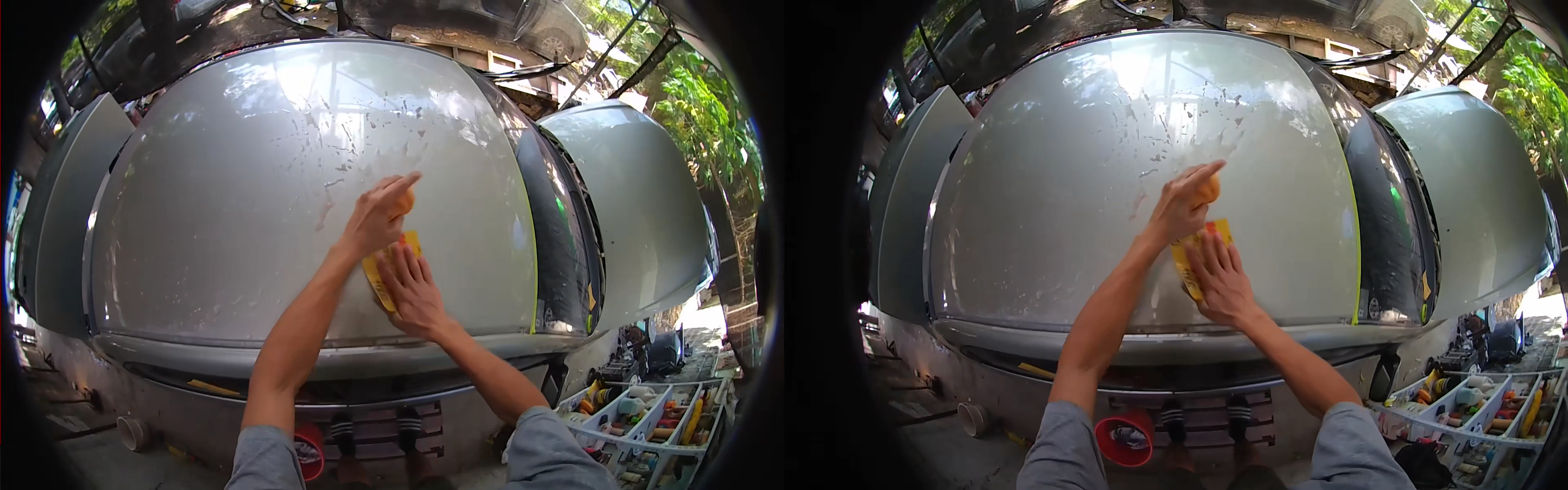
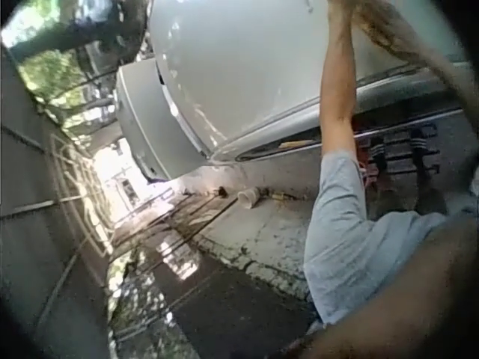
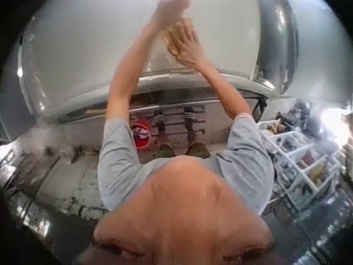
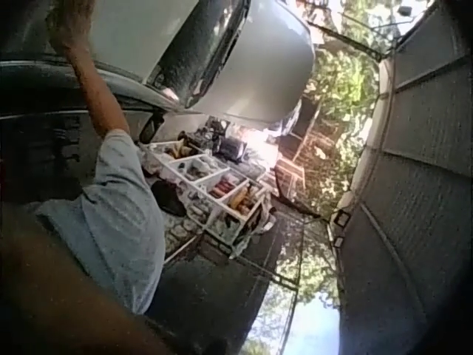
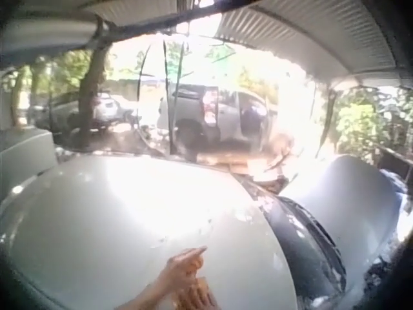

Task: Sanding the hood of a silver car using sandpaper and water.

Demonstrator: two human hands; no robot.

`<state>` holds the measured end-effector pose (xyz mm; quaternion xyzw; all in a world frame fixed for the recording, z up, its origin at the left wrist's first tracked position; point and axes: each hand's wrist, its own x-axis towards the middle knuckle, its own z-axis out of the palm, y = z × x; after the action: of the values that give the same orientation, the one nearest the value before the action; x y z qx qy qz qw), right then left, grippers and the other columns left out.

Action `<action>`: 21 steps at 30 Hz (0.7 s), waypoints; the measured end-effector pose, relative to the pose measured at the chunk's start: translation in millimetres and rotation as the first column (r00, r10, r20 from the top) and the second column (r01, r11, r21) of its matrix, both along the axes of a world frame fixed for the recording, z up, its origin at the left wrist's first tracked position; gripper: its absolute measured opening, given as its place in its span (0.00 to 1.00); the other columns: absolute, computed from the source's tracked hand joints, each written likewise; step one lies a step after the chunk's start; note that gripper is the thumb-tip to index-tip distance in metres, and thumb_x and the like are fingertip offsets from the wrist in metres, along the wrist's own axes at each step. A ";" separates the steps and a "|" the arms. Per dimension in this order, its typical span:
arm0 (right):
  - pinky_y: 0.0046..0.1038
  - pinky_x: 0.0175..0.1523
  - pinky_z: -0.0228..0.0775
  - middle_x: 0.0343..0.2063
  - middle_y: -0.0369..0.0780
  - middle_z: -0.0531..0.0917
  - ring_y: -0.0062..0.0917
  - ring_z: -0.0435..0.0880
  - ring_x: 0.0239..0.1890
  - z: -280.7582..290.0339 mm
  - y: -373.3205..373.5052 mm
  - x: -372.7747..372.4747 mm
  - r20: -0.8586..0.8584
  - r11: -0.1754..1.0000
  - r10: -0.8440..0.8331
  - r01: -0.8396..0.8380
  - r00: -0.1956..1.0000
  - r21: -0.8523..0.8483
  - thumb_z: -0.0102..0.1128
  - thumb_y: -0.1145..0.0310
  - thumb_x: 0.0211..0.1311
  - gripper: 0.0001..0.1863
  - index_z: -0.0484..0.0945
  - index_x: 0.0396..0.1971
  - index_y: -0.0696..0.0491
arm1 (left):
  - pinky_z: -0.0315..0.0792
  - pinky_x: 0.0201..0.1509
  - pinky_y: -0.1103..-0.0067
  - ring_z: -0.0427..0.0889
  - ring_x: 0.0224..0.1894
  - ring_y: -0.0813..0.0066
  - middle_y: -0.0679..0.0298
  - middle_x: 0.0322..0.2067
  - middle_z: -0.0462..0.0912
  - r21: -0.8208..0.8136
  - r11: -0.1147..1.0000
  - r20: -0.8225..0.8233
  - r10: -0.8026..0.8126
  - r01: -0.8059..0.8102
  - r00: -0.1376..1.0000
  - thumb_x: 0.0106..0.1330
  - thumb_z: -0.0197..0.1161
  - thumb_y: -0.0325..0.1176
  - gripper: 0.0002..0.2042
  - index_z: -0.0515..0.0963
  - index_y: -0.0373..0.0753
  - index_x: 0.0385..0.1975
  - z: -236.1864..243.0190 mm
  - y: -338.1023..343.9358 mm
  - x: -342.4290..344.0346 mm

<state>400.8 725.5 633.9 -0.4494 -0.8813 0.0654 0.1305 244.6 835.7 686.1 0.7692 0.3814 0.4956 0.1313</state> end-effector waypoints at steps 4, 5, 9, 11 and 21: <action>0.46 0.73 0.40 0.67 0.50 0.60 0.45 0.50 0.73 -4.5 137.2 -29.3 -0.059 0.994 0.107 -0.105 0.993 0.030 0.51 0.57 0.62 0.32 0.62 0.66 0.50 | 0.76 0.43 0.65 0.81 0.40 0.49 0.47 0.45 0.78 -0.296 0.955 -0.047 -0.038 0.022 0.998 0.48 0.57 0.20 0.18 0.75 0.39 0.42 -3.4 70.4 7.0; 0.45 0.74 0.40 0.68 0.50 0.59 0.43 0.49 0.73 -0.1 183.7 -33.6 -0.009 0.992 0.124 -0.124 0.992 -0.031 0.49 0.55 0.64 0.32 0.61 0.68 0.48 | 0.76 0.44 0.65 0.81 0.42 0.50 0.47 0.44 0.78 -0.257 0.965 -0.070 0.039 -0.056 0.997 0.49 0.57 0.21 0.16 0.75 0.39 0.41 -5.2 89.9 4.5; 0.43 0.75 0.37 0.71 0.49 0.55 0.44 0.48 0.74 -5.7 238.4 -60.0 -0.038 0.998 -0.061 0.061 0.997 0.003 0.45 0.53 0.69 0.32 0.57 0.70 0.46 | 0.75 0.49 0.70 0.80 0.46 0.53 0.51 0.48 0.78 0.078 0.955 -0.054 0.291 -0.286 0.955 0.53 0.61 0.23 0.22 0.72 0.40 0.51 -55.2 148.8 -83.2; 0.44 0.75 0.36 0.73 0.47 0.50 0.42 0.46 0.75 -9.5 195.9 -43.5 0.102 0.994 0.073 -0.081 0.992 0.079 0.42 0.52 0.70 0.32 0.54 0.72 0.43 | 0.69 0.58 0.67 0.74 0.56 0.52 0.52 0.56 0.73 -0.055 0.906 -0.182 0.403 -0.419 0.897 0.60 0.62 0.34 0.26 0.67 0.43 0.59 -72.1 131.4 -177.2; 0.41 0.77 0.29 0.74 0.46 0.48 0.41 0.41 0.76 18.0 352.3 -28.1 0.101 0.982 -0.116 0.129 0.988 -0.134 0.32 0.47 0.73 0.33 0.51 0.73 0.46 | 0.34 0.77 0.61 0.44 0.76 0.59 0.58 0.73 0.48 -0.238 0.519 -0.675 0.520 -0.821 0.524 0.51 0.47 0.80 0.56 0.44 0.46 0.74 -30.9 99.1 -218.6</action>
<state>372.7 1077.8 651.9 -0.5134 -0.8503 0.0982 0.0612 25.9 934.9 655.2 0.5810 0.8000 0.1486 0.0174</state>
